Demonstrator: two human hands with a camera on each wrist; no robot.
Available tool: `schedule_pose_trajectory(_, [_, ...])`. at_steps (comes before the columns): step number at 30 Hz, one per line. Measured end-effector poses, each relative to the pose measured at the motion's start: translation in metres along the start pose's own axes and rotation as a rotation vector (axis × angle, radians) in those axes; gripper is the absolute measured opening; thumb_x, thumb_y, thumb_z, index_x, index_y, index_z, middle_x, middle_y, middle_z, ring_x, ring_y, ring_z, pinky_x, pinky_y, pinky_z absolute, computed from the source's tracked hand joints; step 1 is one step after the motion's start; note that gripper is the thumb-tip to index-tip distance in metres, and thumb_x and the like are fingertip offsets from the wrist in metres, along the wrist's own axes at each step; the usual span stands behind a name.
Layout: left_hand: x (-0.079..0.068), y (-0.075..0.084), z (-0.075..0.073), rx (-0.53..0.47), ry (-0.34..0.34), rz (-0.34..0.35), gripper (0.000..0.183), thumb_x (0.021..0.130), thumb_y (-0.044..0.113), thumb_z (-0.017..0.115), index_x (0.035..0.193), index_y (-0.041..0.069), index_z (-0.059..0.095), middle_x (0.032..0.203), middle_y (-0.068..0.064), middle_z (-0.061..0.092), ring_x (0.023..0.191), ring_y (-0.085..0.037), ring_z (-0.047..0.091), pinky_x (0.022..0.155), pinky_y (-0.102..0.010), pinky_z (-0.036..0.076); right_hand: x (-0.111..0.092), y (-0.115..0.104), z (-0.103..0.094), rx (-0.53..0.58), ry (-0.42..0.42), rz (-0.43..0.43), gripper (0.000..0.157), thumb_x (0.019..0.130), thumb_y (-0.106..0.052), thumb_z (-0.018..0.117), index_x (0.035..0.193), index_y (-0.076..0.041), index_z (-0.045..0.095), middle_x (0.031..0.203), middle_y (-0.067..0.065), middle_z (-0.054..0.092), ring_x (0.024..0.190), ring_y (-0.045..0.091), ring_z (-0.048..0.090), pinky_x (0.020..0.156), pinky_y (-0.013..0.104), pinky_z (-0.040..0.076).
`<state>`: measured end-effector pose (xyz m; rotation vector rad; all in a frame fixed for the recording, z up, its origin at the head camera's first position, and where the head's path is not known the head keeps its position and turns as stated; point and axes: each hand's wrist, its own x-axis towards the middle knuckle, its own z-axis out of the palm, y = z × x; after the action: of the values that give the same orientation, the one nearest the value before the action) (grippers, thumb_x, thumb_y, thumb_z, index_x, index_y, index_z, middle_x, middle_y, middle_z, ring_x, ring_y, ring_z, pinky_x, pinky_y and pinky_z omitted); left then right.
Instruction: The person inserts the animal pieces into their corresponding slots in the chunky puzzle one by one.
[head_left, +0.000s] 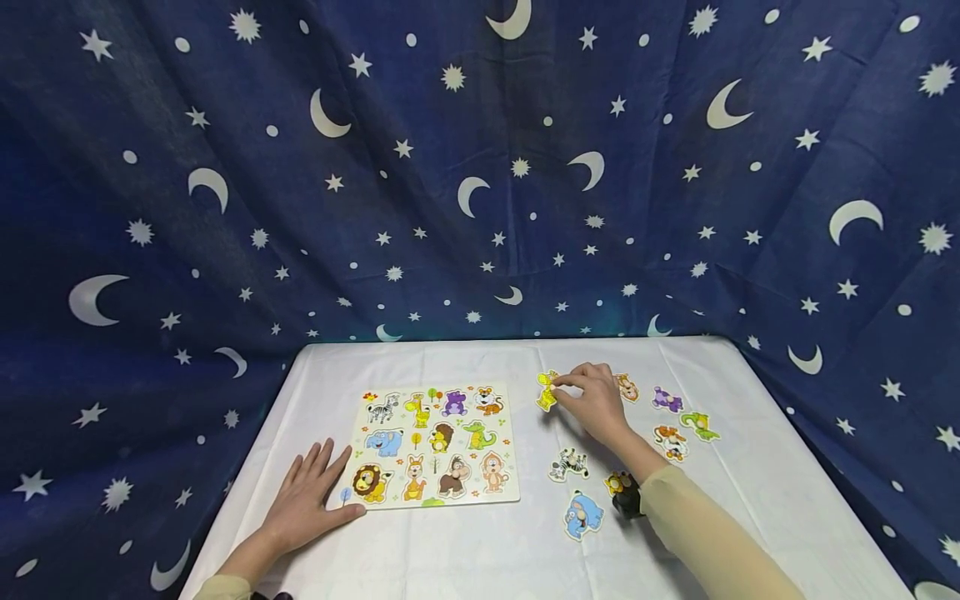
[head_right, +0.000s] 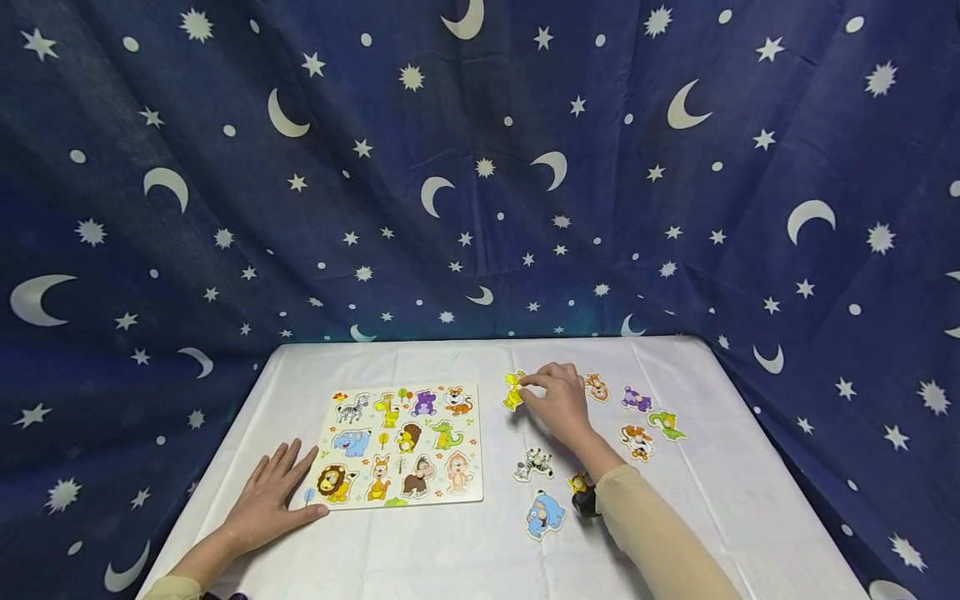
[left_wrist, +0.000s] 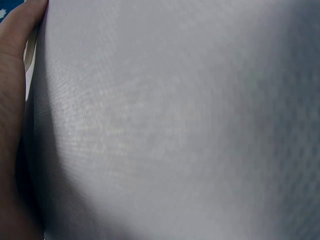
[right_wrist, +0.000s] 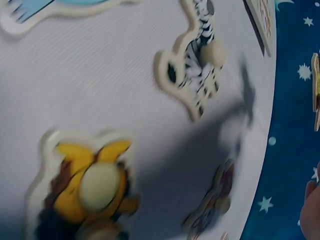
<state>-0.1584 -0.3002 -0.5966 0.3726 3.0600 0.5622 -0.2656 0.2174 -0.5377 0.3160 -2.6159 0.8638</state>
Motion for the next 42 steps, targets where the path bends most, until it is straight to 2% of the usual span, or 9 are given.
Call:
schedule_pose_trajectory(6, [0.000,0.001,-0.001,-0.003,-0.003,-0.012,0.109,0.077,0.078,0.069,0.160,0.014,0.038,0.168,-0.022,0.018,0.155,-0.043,0.008,0.124,-0.056,0.000,0.008,-0.019,0.013,-0.018,-0.048,-0.062,0.014,0.089,-0.031,0.082,0.099,-0.023,0.083,0.095,-0.007,0.061,0.101,0.021,0.049,0.088,0.046,0.040])
schedule_pose_trajectory(13, [-0.001,0.004,-0.002,0.003,0.011,-0.008,0.109,0.077,0.078,0.069,0.159,0.013,0.039,0.166,-0.024,0.021,0.154,-0.045,0.011,0.124,-0.059,0.004,0.017,-0.039,0.030,-0.012,-0.081,-0.133,0.010,0.088,-0.029,0.082,0.097,-0.024,0.083,0.093,-0.003,0.061,0.098,0.019,0.048,0.089,0.046,0.040])
schedule_pose_trajectory(23, [0.000,0.005,-0.004,0.009,0.003,-0.014,0.109,0.077,0.078,0.068,0.160,0.014,0.038,0.166,-0.024,0.021,0.153,-0.045,0.011,0.123,-0.060,0.004,0.025,-0.067,0.063,-0.052,-0.194,-0.146,0.012,0.092,-0.037,0.078,0.100,-0.030,0.082,0.093,-0.011,0.059,0.097,0.014,0.046,0.088,0.039,0.040])
schedule_pose_trajectory(34, [-0.001,0.004,-0.003,-0.001,0.015,-0.009,0.109,0.077,0.078,0.069,0.160,0.014,0.038,0.167,-0.023,0.020,0.154,-0.045,0.011,0.124,-0.060,0.004,0.029,-0.096,0.086,-0.069,-0.247,-0.212,0.012,0.093,-0.038,0.076,0.101,-0.031,0.082,0.092,-0.011,0.059,0.094,0.012,0.046,0.089,0.039,0.041])
schedule_pose_trajectory(42, [0.000,0.003,-0.001,0.006,0.032,-0.002,0.108,0.077,0.078,0.069,0.159,0.015,0.040,0.166,-0.023,0.022,0.153,-0.044,0.013,0.124,-0.059,0.004,0.032,-0.107,0.103,-0.094,-0.289,-0.248,0.013,0.095,-0.040,0.073,0.105,-0.034,0.081,0.096,-0.013,0.060,0.094,0.010,0.045,0.088,0.037,0.040])
